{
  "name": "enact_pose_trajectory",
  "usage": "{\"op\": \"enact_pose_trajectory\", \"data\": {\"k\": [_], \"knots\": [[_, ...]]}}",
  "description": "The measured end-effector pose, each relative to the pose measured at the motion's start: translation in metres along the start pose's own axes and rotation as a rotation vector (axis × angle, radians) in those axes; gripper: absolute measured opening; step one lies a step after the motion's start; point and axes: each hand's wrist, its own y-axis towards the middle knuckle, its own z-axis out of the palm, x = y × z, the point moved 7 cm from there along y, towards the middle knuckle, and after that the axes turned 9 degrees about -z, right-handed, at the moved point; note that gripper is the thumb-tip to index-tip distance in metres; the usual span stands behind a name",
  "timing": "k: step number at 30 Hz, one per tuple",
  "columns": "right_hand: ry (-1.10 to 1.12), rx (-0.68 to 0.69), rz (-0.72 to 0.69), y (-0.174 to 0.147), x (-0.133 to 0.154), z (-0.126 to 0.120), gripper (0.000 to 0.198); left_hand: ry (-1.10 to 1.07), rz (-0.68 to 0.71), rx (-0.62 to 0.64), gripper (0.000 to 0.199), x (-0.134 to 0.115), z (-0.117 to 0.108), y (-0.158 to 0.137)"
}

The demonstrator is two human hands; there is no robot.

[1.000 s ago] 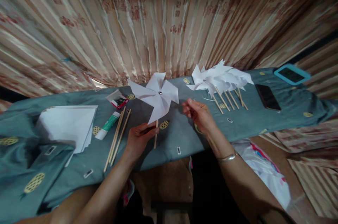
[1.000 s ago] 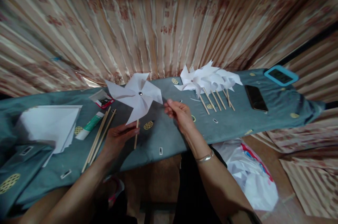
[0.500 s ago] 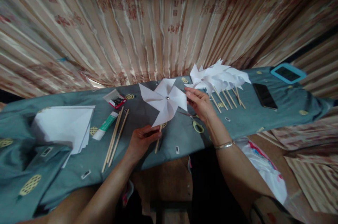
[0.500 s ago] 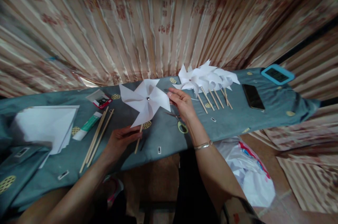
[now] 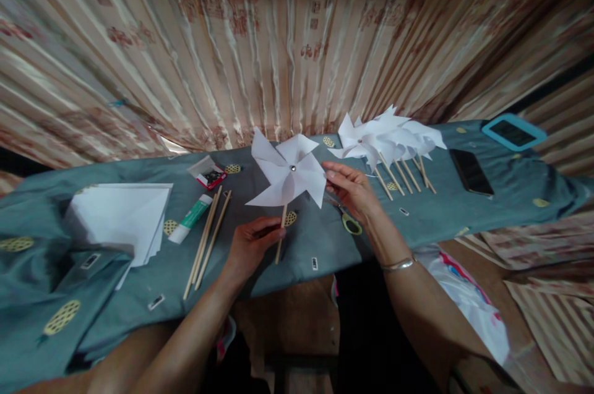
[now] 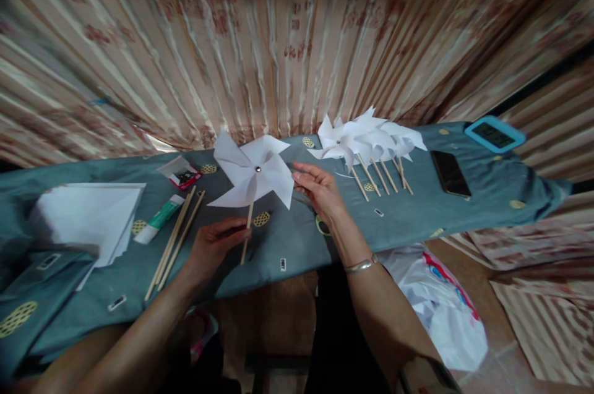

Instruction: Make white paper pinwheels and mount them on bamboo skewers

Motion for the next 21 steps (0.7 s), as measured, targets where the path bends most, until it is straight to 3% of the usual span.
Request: {"op": "enact_pose_trajectory", "data": {"k": [21], "knots": [[0.096, 0.082, 0.12, -0.026, -0.012, 0.025, 0.043, 0.005, 0.013, -0.034, 0.04, 0.0, -0.001, 0.001]]}}
